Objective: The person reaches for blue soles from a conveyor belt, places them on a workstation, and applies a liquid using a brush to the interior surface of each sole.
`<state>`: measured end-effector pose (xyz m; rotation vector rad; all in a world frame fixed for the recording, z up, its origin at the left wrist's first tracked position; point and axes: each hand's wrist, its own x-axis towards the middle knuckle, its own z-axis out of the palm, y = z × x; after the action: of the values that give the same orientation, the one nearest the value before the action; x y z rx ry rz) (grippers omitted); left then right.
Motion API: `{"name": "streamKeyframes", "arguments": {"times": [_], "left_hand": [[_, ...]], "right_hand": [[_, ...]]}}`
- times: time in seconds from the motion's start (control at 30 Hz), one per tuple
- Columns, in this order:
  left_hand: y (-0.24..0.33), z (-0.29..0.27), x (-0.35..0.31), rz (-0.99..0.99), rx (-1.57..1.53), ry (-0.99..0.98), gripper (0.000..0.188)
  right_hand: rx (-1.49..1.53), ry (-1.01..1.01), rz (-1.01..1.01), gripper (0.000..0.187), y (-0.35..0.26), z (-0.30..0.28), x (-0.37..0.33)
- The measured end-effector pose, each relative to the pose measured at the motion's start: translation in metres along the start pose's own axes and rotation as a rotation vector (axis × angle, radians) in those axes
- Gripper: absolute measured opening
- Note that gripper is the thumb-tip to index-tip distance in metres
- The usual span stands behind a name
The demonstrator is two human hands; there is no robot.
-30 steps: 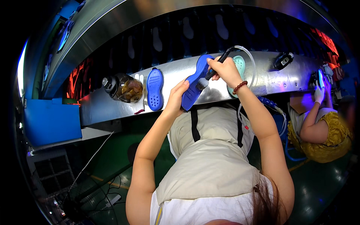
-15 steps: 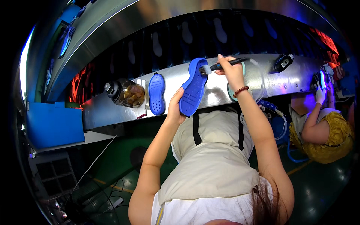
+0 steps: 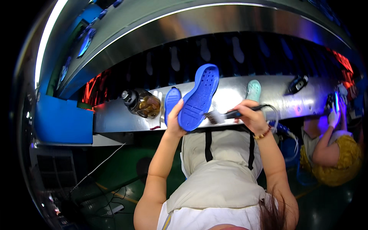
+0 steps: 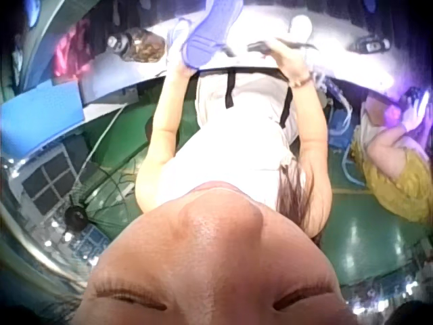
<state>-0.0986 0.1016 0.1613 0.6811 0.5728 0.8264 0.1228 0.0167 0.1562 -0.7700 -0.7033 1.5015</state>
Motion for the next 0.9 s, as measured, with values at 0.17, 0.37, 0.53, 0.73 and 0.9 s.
{"name": "streamKeyframes", "arguments": {"times": [0.17,0.37,0.53,0.73,0.9], "left_hand": [[0.101,0.039,-0.004,0.373,0.006,-0.267,0.055],[0.244,0.011,0.102,0.552,-0.631,-0.452,0.068],[0.264,0.004,0.15,0.687,-0.418,0.123,0.083],[0.249,0.031,0.177,0.765,1.021,0.499,0.065],[0.226,0.08,0.211,0.812,1.53,0.498,0.074]], "right_hand": [[0.172,0.173,-0.178,0.015,-0.011,-0.037,-0.012],[0.203,0.244,-0.15,0.017,-0.001,-0.052,-0.012],[0.202,0.293,-0.133,0.02,0.005,-0.058,-0.011],[0.249,0.396,-0.125,0.021,0.017,-0.078,-0.009],[0.264,0.403,-0.125,0.023,0.021,-0.077,-0.006]]}}
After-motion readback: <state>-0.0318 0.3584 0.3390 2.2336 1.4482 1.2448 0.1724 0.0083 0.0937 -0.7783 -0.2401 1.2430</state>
